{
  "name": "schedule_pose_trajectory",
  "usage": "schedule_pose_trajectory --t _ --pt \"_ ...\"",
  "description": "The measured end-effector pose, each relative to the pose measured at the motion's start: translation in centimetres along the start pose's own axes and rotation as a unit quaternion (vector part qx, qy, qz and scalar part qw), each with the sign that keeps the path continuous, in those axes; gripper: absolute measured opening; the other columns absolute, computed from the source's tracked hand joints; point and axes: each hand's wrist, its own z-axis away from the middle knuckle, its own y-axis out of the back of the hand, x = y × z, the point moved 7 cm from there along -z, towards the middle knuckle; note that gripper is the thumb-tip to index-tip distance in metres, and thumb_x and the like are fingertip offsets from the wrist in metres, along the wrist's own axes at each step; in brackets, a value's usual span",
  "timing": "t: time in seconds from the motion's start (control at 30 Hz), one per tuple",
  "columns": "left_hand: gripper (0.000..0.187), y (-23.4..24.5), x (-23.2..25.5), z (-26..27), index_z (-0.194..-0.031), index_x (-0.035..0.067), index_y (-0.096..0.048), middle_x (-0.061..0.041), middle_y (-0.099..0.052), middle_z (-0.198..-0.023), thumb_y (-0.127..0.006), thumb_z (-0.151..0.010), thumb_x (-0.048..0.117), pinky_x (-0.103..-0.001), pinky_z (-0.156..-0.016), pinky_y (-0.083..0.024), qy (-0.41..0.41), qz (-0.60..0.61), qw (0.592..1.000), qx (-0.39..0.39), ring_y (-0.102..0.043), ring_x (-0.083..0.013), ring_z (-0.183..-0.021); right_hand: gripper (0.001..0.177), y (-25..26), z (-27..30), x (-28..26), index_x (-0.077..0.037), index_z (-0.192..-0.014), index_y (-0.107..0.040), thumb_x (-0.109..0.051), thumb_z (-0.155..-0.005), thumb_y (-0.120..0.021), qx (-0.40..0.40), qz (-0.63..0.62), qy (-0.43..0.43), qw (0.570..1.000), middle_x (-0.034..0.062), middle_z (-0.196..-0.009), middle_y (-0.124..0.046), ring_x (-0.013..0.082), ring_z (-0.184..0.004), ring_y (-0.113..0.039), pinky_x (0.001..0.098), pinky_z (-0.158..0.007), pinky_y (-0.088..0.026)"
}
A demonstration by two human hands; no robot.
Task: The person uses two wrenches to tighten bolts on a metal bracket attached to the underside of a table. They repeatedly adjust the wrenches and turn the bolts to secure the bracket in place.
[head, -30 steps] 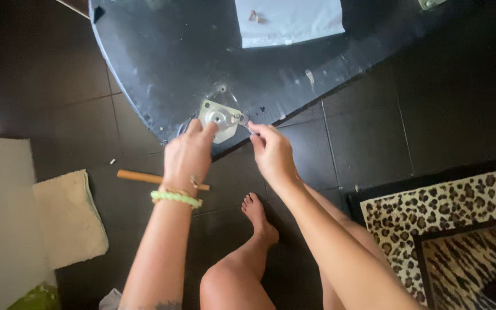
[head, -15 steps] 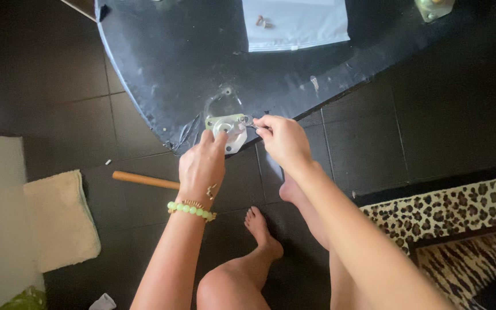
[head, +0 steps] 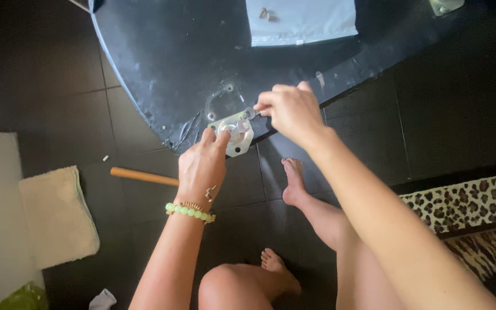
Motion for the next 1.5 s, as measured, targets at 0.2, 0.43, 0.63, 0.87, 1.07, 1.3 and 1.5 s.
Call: schedule_pose_trajectory --t 0.2,0.43,0.63,0.87,1.07,1.3,1.5 --pt "0.015 -0.5 1.3 1.3 -0.11 0.008 -0.06 -0.013 -0.061 -0.095 -0.058 -0.095 0.007 -0.042 -0.055 -0.058 0.034 0.001 0.997 -0.069 -0.072 -0.0301 -0.07 0.011 1.4 2.9 0.2 -0.018 -0.1 -0.079 -0.022 -0.093 -0.071 0.085 -0.049 -0.117 0.988 0.0061 -0.088 -0.071 0.031 -0.082 -0.069 0.0441 -0.068 -0.051" --pt "0.013 0.5 0.5 3.7 -0.107 0.01 -0.061 -0.012 -0.063 -0.096 -0.06 -0.093 0.008 -0.042 -0.059 -0.058 0.063 -0.027 0.997 -0.029 -0.072 -0.0303 -0.073 0.026 -1.1 6.8 -1.7 -0.015 -0.118 -0.074 -0.013 -0.095 -0.063 0.032 -0.105 -0.147 0.983 0.0098 -0.097 -0.07 0.032 -0.082 -0.07 0.043 -0.069 -0.054" --pt "0.014 0.7 -1.0 2.7 -0.106 0.008 -0.06 -0.013 -0.064 -0.098 -0.06 -0.092 0.006 -0.042 -0.06 -0.059 0.109 -0.043 0.993 -0.027 -0.073 -0.0318 -0.075 0.032 -2.3 7.7 -3.2 -0.004 -0.122 -0.069 -0.006 -0.09 -0.067 0.107 -0.195 -0.132 0.966 0.0142 -0.106 -0.071 0.0326 -0.084 -0.07 0.0424 -0.073 -0.055" --pt "0.013 0.2 -0.8 2.8 -0.103 0.009 -0.06 -0.013 -0.064 -0.098 -0.061 -0.091 0.005 -0.045 -0.063 -0.059 0.132 -0.029 0.99 -0.027 -0.073 -0.035 -0.078 0.035 -8.7 9.2 -3.8 -0.005 -0.134 -0.058 -0.006 -0.099 -0.062 0.119 -0.393 -0.298 0.862 0.0092 -0.084 -0.066 0.0176 -0.053 -0.063 0.0348 -0.045 -0.048" --pt "0.016 0.2 -0.9 1.9 -0.106 0.01 -0.06 -0.015 -0.064 -0.1 -0.062 -0.091 0.007 -0.046 -0.064 -0.059 0.151 -0.032 0.986 -0.066 -0.073 -0.0372 -0.08 0.038 -12.1 8.8 -4.9 -0.003 -0.136 -0.048 -0.003 -0.099 -0.055 0.185 -0.568 -0.356 0.719 0.0049 -0.083 -0.057 0.0125 -0.036 -0.051 0.031 -0.028 -0.035" --pt "0.017 0.0 -0.9 1.7 -0.108 0.009 -0.061 -0.016 -0.064 -0.101 -0.061 -0.091 0.007 -0.046 -0.065 -0.059 0.146 -0.036 0.986 -0.071 -0.074 -0.0375 -0.08 0.035 -10.6 8.6 -2.9 -0.004 -0.134 -0.063 -0.003 -0.099 -0.063 0.195 -0.478 -0.304 0.801 0.0044 -0.078 -0.064 0.0082 -0.047 -0.055 0.027 -0.038 -0.043" --pt "0.017 0.4 -0.8 2.1 -0.107 0.008 -0.061 -0.016 -0.064 -0.099 -0.061 -0.09 0.004 -0.046 -0.064 -0.059 0.121 -0.019 0.992 -0.036 -0.073 -0.0374 -0.078 0.033 -8.2 8.1 0.0 -0.01 -0.125 -0.073 -0.004 -0.094 -0.065 0.051 -0.466 -0.372 0.801 0.0036 -0.07 -0.061 0.0086 -0.037 -0.047 0.0281 -0.031 -0.034"
